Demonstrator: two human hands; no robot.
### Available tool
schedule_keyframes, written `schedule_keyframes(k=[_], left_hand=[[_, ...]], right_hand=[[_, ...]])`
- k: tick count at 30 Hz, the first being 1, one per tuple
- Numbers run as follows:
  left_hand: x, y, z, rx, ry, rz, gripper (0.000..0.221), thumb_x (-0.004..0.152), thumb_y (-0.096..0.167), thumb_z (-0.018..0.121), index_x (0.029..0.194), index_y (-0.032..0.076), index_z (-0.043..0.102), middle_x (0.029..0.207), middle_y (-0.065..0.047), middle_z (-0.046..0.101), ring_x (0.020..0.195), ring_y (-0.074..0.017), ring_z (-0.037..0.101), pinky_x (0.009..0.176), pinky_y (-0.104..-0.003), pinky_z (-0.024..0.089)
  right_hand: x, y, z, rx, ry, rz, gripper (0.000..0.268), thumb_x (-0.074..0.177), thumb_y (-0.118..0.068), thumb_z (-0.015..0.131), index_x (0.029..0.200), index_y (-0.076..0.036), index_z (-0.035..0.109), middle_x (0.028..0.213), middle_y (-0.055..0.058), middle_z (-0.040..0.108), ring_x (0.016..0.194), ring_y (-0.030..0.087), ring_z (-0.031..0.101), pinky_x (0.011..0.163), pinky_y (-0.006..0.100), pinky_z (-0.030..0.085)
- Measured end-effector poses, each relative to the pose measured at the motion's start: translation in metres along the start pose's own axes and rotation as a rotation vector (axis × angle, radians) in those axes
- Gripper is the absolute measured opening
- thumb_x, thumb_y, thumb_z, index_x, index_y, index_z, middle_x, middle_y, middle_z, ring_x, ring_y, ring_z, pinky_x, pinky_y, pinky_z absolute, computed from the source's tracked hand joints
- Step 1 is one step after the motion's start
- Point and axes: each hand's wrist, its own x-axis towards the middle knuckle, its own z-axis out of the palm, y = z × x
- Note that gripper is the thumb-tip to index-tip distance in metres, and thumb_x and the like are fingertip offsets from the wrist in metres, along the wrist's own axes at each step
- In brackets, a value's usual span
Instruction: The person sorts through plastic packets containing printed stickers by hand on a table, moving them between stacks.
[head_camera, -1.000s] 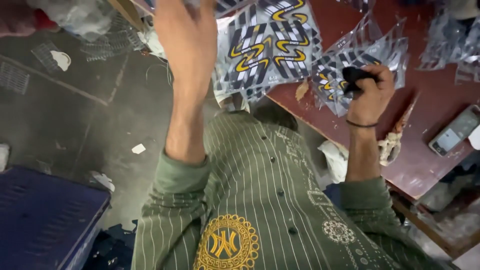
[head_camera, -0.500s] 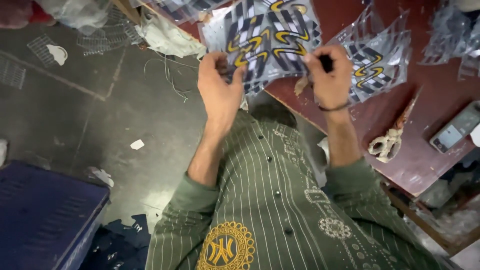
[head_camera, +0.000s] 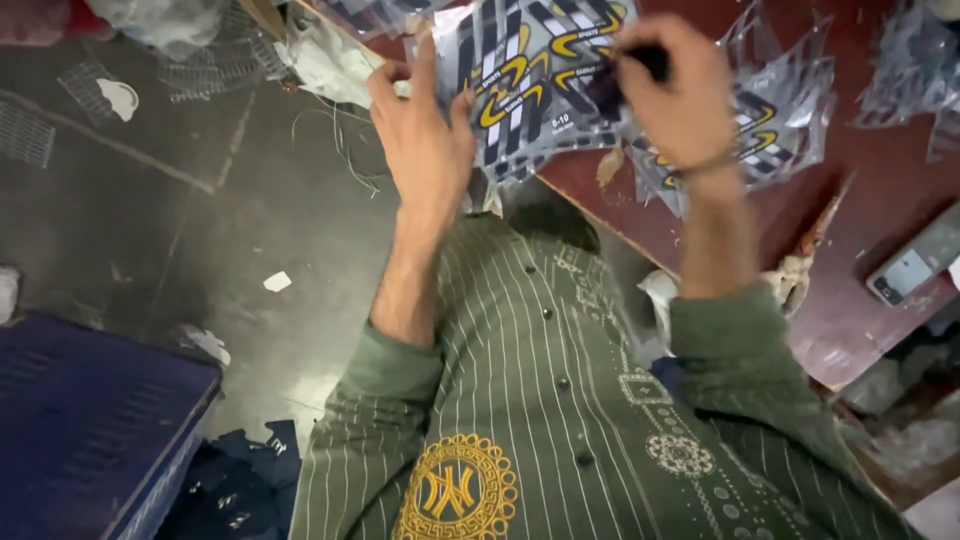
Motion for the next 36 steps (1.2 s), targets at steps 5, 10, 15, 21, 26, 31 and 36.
schedule_keyframes(k=[5, 10, 15, 21, 26, 31, 36], left_hand=[[0.015, -0.011, 0.013, 0.068, -0.105, -0.104, 0.052, 0.083, 0.011, 0.085, 0.131, 0.015, 0.063, 0.124, -0.018, 0.051, 0.113, -0.039, 0.055, 0.096, -0.048, 0.048], [0.026, -0.004, 0.007, 0.036, -0.17, -0.157, 0.062, 0.076, 0.011, 0.088, 0.131, 0.015, 0.061, 0.123, -0.018, 0.048, 0.108, -0.038, 0.057, 0.093, -0.048, 0.048], [0.035, 0.0, 0.01, 0.133, -0.05, -0.083, 0.058, 0.054, 0.006, 0.092, 0.105, 0.009, 0.064, 0.11, -0.017, 0.052, 0.098, -0.038, 0.057, 0.084, -0.046, 0.049], [0.046, -0.016, 0.013, -0.053, -0.193, -0.251, 0.047, 0.063, 0.012, 0.095, 0.093, 0.005, 0.059, 0.083, -0.009, 0.066, 0.078, -0.0294, 0.066, 0.071, -0.041, 0.052], [0.044, -0.027, 0.009, -0.067, -0.235, -0.342, 0.044, 0.059, 0.015, 0.094, 0.088, 0.006, 0.062, 0.072, -0.005, 0.07, 0.069, -0.0237, 0.072, 0.065, -0.037, 0.055], [0.05, -0.022, 0.01, -0.091, -0.209, -0.312, 0.036, 0.063, 0.017, 0.092, 0.087, 0.007, 0.066, 0.069, -0.001, 0.073, 0.066, -0.0196, 0.074, 0.063, -0.035, 0.055], [0.028, -0.007, 0.003, -0.145, -0.164, -0.289, 0.035, 0.065, 0.012, 0.089, 0.091, 0.005, 0.068, 0.072, -0.008, 0.071, 0.066, -0.0239, 0.071, 0.063, -0.036, 0.054]], right_hand=[[-0.035, 0.001, 0.129, -0.581, 0.081, -0.233, 0.055, 0.094, 0.001, 0.054, 0.147, 0.014, 0.042, 0.153, 0.032, 0.045, 0.142, 0.044, 0.048, 0.119, 0.05, 0.04], [-0.029, -0.003, 0.124, -0.506, -0.076, -0.339, 0.066, 0.089, 0.003, 0.05, 0.153, 0.009, 0.037, 0.158, 0.031, 0.036, 0.149, 0.044, 0.038, 0.125, 0.052, 0.028], [0.014, 0.009, 0.113, -0.399, -0.006, -0.243, 0.075, 0.079, 0.006, 0.054, 0.154, 0.007, 0.042, 0.158, 0.027, 0.041, 0.147, 0.042, 0.041, 0.122, 0.05, 0.033], [0.046, -0.066, 0.062, -0.065, -0.15, 0.551, 0.032, 0.102, -0.014, 0.048, 0.129, -0.009, 0.063, 0.128, 0.02, 0.068, 0.123, 0.034, 0.066, 0.108, 0.043, 0.051], [0.05, 0.008, 0.085, -0.166, -0.111, -0.055, 0.045, 0.088, -0.002, 0.049, 0.13, -0.007, 0.065, 0.133, 0.019, 0.069, 0.129, 0.036, 0.064, 0.112, 0.044, 0.049], [0.014, 0.006, 0.118, -0.233, -0.131, -0.157, 0.052, 0.085, 0.002, 0.053, 0.135, -0.003, 0.065, 0.141, 0.021, 0.063, 0.134, 0.036, 0.061, 0.117, 0.043, 0.045], [-0.005, 0.04, 0.048, -0.261, 0.127, -0.257, 0.053, 0.084, 0.012, 0.054, 0.134, 0.004, 0.067, 0.143, 0.026, 0.064, 0.141, 0.04, 0.057, 0.122, 0.044, 0.044]])
